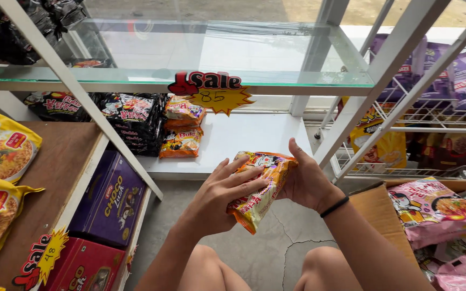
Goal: The person sits on the floor and repeatedly picks up packets of instant noodles from a cardboard box. They wipe the packets with a cloth, inspect the packaging, and place them onto a glass shelf. The process is repeated for multiple packets.
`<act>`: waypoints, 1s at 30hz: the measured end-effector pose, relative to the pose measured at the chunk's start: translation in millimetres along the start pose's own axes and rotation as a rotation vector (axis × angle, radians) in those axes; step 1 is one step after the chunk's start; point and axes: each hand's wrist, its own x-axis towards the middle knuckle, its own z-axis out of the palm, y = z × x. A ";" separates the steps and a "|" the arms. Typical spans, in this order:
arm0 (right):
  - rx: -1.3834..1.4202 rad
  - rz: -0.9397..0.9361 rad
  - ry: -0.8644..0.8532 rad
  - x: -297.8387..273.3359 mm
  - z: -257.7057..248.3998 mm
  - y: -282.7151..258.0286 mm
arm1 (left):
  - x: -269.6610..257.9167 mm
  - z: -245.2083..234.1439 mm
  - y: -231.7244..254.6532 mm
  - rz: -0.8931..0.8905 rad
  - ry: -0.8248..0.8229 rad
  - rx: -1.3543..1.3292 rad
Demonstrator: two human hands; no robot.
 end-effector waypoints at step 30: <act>0.204 -0.133 0.139 308.3 -1.1 133.2 | -43.6 108.0 -265.2 -0.777 1.121 -1.404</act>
